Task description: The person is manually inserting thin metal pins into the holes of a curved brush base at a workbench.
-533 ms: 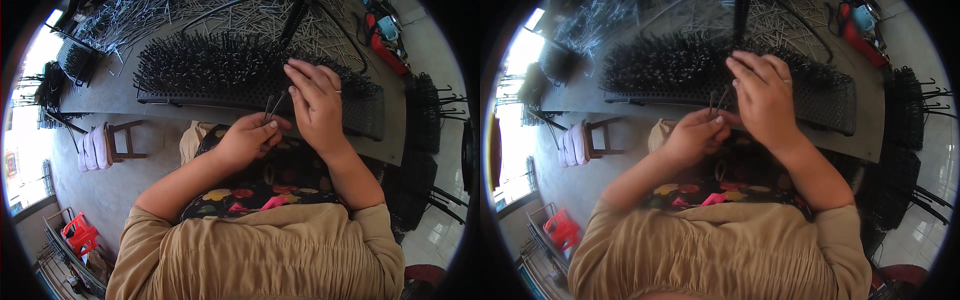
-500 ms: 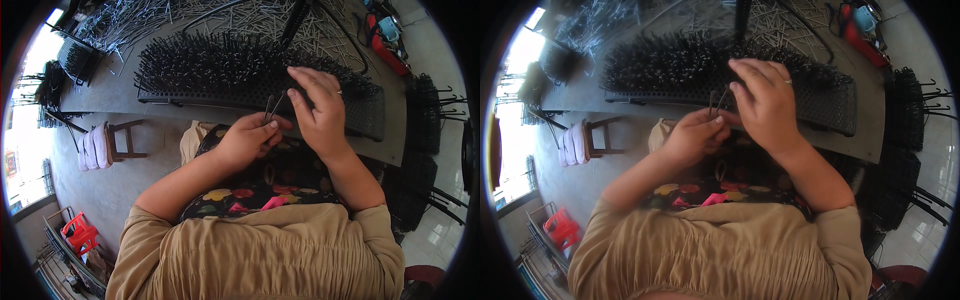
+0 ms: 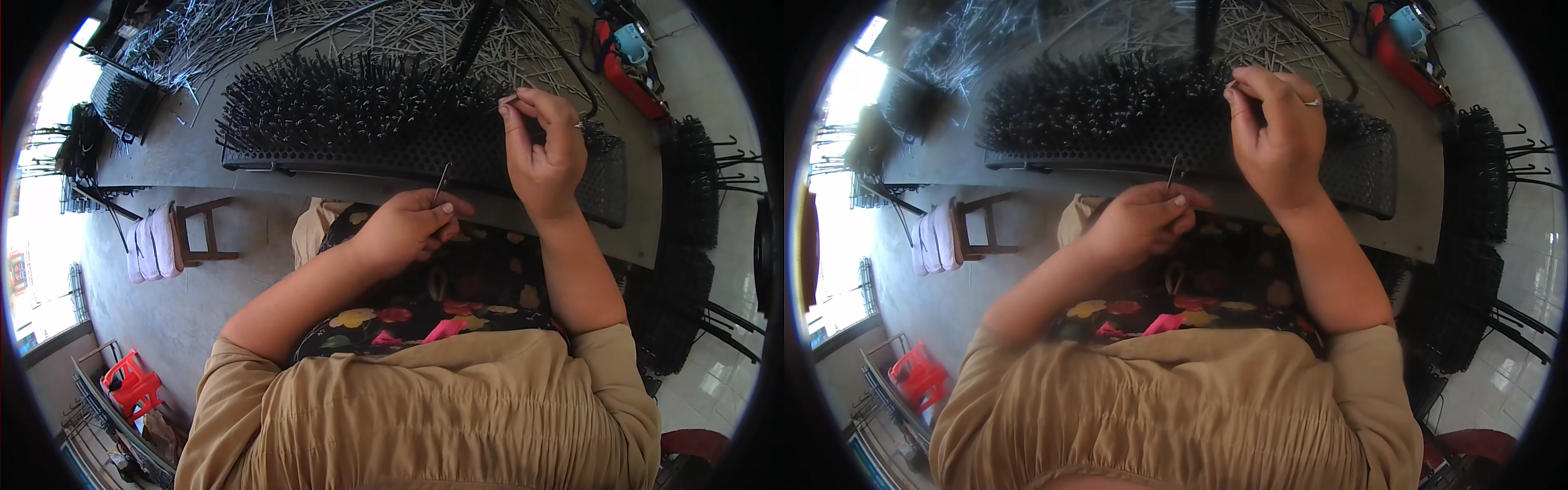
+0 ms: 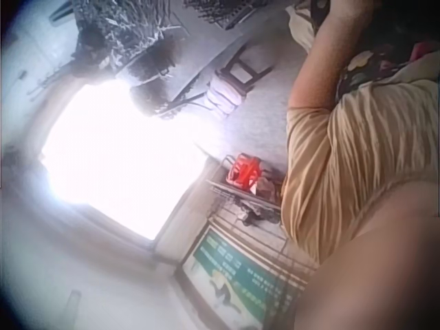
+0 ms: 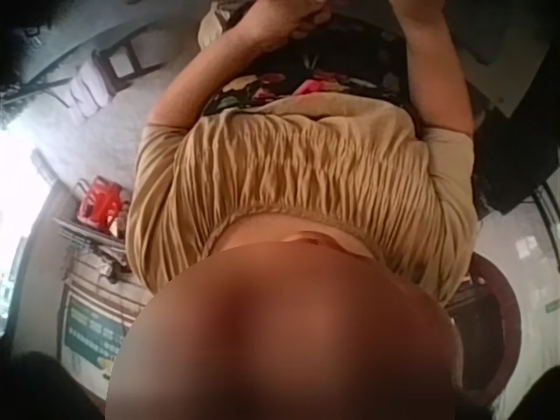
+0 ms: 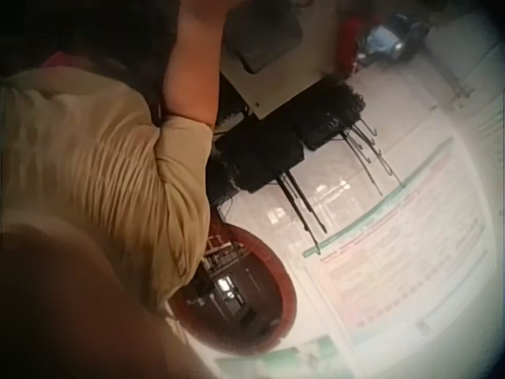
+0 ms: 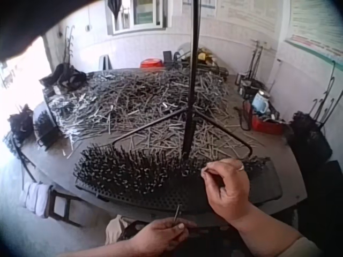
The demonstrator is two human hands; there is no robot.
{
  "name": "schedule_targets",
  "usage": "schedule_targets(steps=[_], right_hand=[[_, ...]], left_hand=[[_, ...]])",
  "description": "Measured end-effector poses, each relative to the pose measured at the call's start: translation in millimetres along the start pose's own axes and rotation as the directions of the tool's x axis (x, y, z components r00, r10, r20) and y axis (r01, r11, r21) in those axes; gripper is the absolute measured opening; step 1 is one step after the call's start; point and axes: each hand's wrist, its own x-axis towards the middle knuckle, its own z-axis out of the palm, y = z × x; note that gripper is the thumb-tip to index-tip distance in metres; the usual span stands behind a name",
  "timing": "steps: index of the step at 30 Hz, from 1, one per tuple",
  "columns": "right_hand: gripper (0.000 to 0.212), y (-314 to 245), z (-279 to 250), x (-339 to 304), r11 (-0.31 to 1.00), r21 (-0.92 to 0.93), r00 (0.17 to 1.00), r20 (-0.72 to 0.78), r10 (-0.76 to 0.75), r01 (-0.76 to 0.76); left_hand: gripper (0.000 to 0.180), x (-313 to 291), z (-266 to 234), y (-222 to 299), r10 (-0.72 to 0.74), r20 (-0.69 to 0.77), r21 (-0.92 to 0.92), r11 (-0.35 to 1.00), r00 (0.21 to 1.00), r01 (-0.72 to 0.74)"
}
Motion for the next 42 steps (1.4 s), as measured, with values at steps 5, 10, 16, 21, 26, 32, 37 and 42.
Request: schedule_targets(steps=[5,10,16,21,26,32,37,42], right_hand=[[0.034,0,-3,9,0.990,-0.113,0.996,0.052,-0.076,0.082],[0.040,2,2,4,0.999,0.020,1.000,0.001,-0.025,0.025],[0.040,1,2,1,0.999,-0.009,0.999,0.004,-0.053,0.053],[0.039,2,-1,4,0.995,-0.047,0.996,-0.006,-0.086,0.085],[0.041,4,6,5,1.000,0.025,0.999,0.041,0.010,-0.011],[0.039,7,3,-2,0.999,0.040,1.000,0.024,0.007,-0.008],[0.029,2,5,1,0.998,0.059,0.999,0.018,0.035,-0.036],[0.014,-8,-2,12,0.951,-0.265,0.983,0.131,-0.126,0.157]], left_hand=[[0.029,1,0,1,-0.009,0.002,0.014,1.000,1.000,0.009],[0.028,0,3,3,-0.008,-0.023,0.021,1.000,1.000,0.008],[0.027,2,0,-1,0.024,-0.049,0.044,0.999,0.999,-0.022],[0.027,4,1,-1,0.020,-0.057,0.050,0.999,0.998,-0.017],[0.026,3,5,0,0.028,-0.092,0.033,0.999,0.995,-0.025],[0.026,4,5,1,0.023,-0.098,0.045,0.999,0.995,-0.019],[0.025,3,1,-2,0.031,-0.091,0.026,0.999,0.995,-0.028],[0.025,3,1,-2,0.021,-0.086,0.038,0.999,0.996,-0.018]])
